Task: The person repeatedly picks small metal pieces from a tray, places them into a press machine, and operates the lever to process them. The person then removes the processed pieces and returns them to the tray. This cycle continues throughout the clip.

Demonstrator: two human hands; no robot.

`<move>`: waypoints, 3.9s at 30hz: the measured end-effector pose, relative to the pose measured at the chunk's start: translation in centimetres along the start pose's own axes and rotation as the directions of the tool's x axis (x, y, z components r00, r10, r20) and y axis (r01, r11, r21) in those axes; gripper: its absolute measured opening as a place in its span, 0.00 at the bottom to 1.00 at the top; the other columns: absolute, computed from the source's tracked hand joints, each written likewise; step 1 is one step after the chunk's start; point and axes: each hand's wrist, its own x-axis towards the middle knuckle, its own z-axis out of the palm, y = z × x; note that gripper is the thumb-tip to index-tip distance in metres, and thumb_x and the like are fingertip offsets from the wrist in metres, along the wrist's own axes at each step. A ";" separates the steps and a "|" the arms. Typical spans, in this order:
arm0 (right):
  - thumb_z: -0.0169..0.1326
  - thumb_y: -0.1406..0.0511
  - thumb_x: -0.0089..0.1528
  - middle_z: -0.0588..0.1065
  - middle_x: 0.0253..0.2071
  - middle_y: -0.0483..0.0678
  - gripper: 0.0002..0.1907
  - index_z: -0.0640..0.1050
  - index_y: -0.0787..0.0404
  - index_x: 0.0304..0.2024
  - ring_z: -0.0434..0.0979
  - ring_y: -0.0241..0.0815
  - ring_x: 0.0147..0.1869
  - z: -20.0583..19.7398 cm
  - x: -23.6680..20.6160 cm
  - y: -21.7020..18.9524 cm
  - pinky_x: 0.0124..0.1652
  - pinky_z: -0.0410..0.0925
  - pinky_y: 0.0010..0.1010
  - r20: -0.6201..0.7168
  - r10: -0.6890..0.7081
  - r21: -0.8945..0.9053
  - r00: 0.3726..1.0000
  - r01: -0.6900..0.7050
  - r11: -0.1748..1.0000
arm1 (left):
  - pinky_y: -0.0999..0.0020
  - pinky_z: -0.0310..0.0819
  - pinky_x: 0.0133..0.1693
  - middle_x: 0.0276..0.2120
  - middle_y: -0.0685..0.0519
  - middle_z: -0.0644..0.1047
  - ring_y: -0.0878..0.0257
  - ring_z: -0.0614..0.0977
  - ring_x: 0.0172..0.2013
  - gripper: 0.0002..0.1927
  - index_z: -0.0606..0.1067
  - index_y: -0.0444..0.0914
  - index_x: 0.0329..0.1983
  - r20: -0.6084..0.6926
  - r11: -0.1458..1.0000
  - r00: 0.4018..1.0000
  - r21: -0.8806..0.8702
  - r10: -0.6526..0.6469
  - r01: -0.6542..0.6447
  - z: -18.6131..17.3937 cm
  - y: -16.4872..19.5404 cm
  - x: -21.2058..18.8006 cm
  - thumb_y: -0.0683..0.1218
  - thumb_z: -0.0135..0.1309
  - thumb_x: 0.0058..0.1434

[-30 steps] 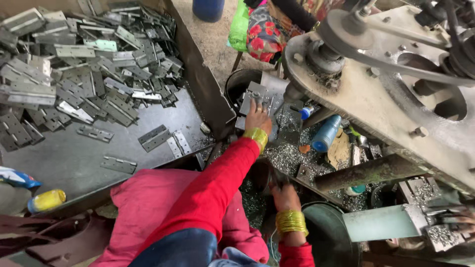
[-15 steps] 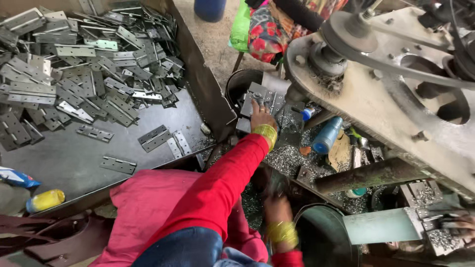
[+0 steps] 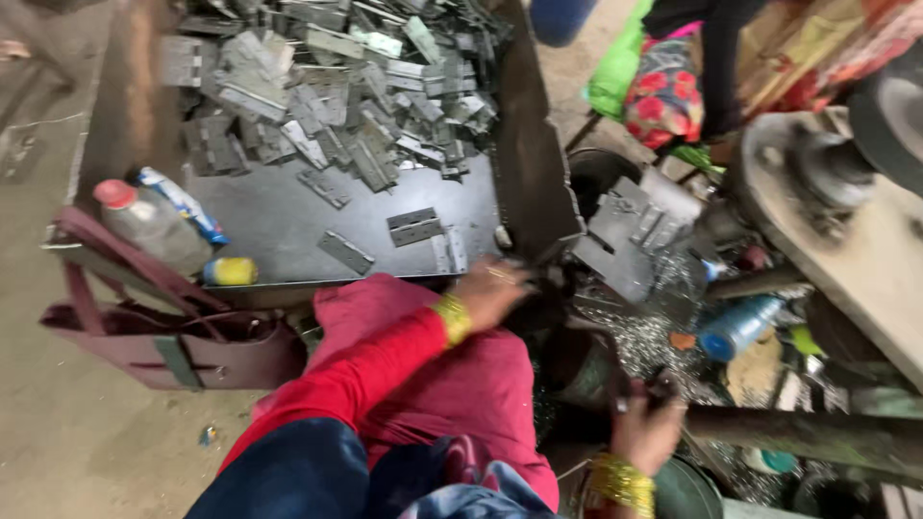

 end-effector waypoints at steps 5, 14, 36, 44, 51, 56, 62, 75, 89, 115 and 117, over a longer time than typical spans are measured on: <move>0.56 0.49 0.70 0.81 0.43 0.61 0.30 0.76 0.67 0.61 0.83 0.55 0.38 -1.4 6.1 -5.2 0.41 0.75 0.47 0.042 0.161 -0.488 0.986 -0.121 0.865 | 0.43 0.59 0.63 0.62 0.40 0.71 0.43 0.69 0.64 0.21 0.72 0.35 0.61 0.128 0.678 0.720 0.478 -0.682 0.558 0.4 -12.5 -3.2 0.46 0.43 0.67; 0.56 0.51 0.67 0.81 0.34 0.63 0.29 0.76 0.65 0.61 0.84 0.58 0.33 -2.2 8.0 -9.9 0.36 0.75 0.48 0.174 0.253 -0.713 0.952 -0.056 0.699 | 0.52 0.69 0.56 0.61 0.50 0.74 0.53 0.72 0.64 0.27 0.71 0.41 0.66 0.237 0.828 0.802 0.291 -0.548 0.479 0.8 -17.2 0.5 0.47 0.55 0.63; 0.53 0.44 0.65 0.81 0.39 0.59 0.27 0.80 0.54 0.55 0.83 0.63 0.43 -0.3 6.9 -6.5 0.41 0.73 0.53 0.173 0.206 -0.698 0.963 -0.028 0.715 | 0.48 0.73 0.57 0.54 0.36 0.75 0.37 0.77 0.54 0.23 0.78 0.39 0.51 0.036 0.677 0.678 -0.019 -0.735 0.735 -3.2 -19.6 -10.9 0.51 0.61 0.52; 0.53 0.43 0.65 0.82 0.40 0.59 0.30 0.78 0.53 0.61 0.83 0.60 0.44 0.5 7.1 -6.6 0.43 0.74 0.50 0.195 0.213 -0.690 0.957 -0.020 0.724 | 0.48 0.75 0.50 0.41 0.38 0.81 0.39 0.81 0.46 0.11 0.81 0.36 0.37 -0.329 0.524 0.444 -0.215 -0.834 0.824 -3.2 -19.0 -10.9 0.47 0.62 0.54; 0.54 0.44 0.66 0.81 0.38 0.57 0.25 0.81 0.57 0.44 0.82 0.57 0.42 -0.9 6.2 -9.6 0.43 0.74 0.47 0.151 0.263 -0.648 0.953 -0.105 0.754 | 0.49 0.74 0.42 0.35 0.38 0.80 0.38 0.80 0.40 0.13 0.79 0.35 0.36 -0.244 0.854 0.913 -0.490 -0.326 0.174 -6.4 -2.8 6.1 0.46 0.62 0.50; 0.56 0.49 0.61 0.80 0.39 0.59 0.24 0.80 0.61 0.47 0.81 0.60 0.39 -1.7 5.9 -9.8 0.40 0.73 0.49 0.048 0.098 -0.516 0.994 -0.059 0.854 | 0.51 0.77 0.40 0.44 0.43 0.80 0.45 0.82 0.44 0.09 0.80 0.36 0.43 -0.121 0.975 0.976 0.152 0.184 -0.165 -2.5 11.4 12.3 0.41 0.50 0.65; 0.55 0.51 0.61 0.81 0.41 0.58 0.21 0.80 0.58 0.47 0.81 0.61 0.43 -2.6 6.3 -11.0 0.42 0.73 0.50 0.111 0.209 -0.427 0.972 -0.144 0.893 | 0.48 0.68 0.51 0.57 0.45 0.76 0.48 0.75 0.54 0.10 0.82 0.37 0.38 -0.020 0.999 0.999 -0.020 0.035 -0.035 2.0 14.5 14.1 0.45 0.51 0.64; 0.54 0.50 0.61 0.80 0.43 0.63 0.28 0.75 0.60 0.56 0.80 0.65 0.49 -1.8 6.6 -8.0 0.46 0.71 0.52 0.325 0.315 -0.422 0.892 -0.161 0.892 | 0.56 0.58 0.55 0.44 0.52 0.83 0.57 0.72 0.57 0.11 0.85 0.42 0.33 0.026 0.976 1.000 0.219 -0.008 0.002 -1.5 13.9 15.7 0.47 0.52 0.61; 0.56 0.45 0.59 0.79 0.44 0.64 0.28 0.79 0.59 0.49 0.78 0.68 0.51 4.1 -1.0 8.1 0.48 0.72 0.54 0.393 0.485 -0.459 0.781 -0.291 0.839 | 0.56 0.57 0.57 0.42 0.54 0.84 0.58 0.72 0.56 0.12 0.85 0.44 0.34 0.026 0.970 1.000 0.242 0.002 -0.008 0.9 13.3 18.0 0.47 0.50 0.62; 0.55 0.48 0.60 0.78 0.47 0.67 0.25 0.80 0.59 0.49 0.77 0.68 0.55 2.6 -0.7 5.3 0.52 0.71 0.54 0.423 0.599 -0.511 0.680 -0.366 0.778 | 0.35 0.39 0.69 0.73 0.51 0.63 0.47 0.56 0.75 0.21 0.77 0.43 0.61 0.224 0.959 0.963 0.270 -0.150 0.087 0.6 12.1 21.1 0.48 0.42 0.69; 0.54 0.47 0.61 0.78 0.46 0.67 0.25 0.80 0.57 0.49 0.77 0.68 0.54 2.7 -0.8 5.3 0.52 0.71 0.55 0.415 0.525 -0.448 0.743 -0.335 0.829 | 0.34 0.40 0.68 0.73 0.50 0.62 0.47 0.56 0.74 0.22 0.74 0.42 0.64 0.212 0.951 0.964 0.297 -0.158 0.090 0.1 12.0 21.7 0.49 0.40 0.70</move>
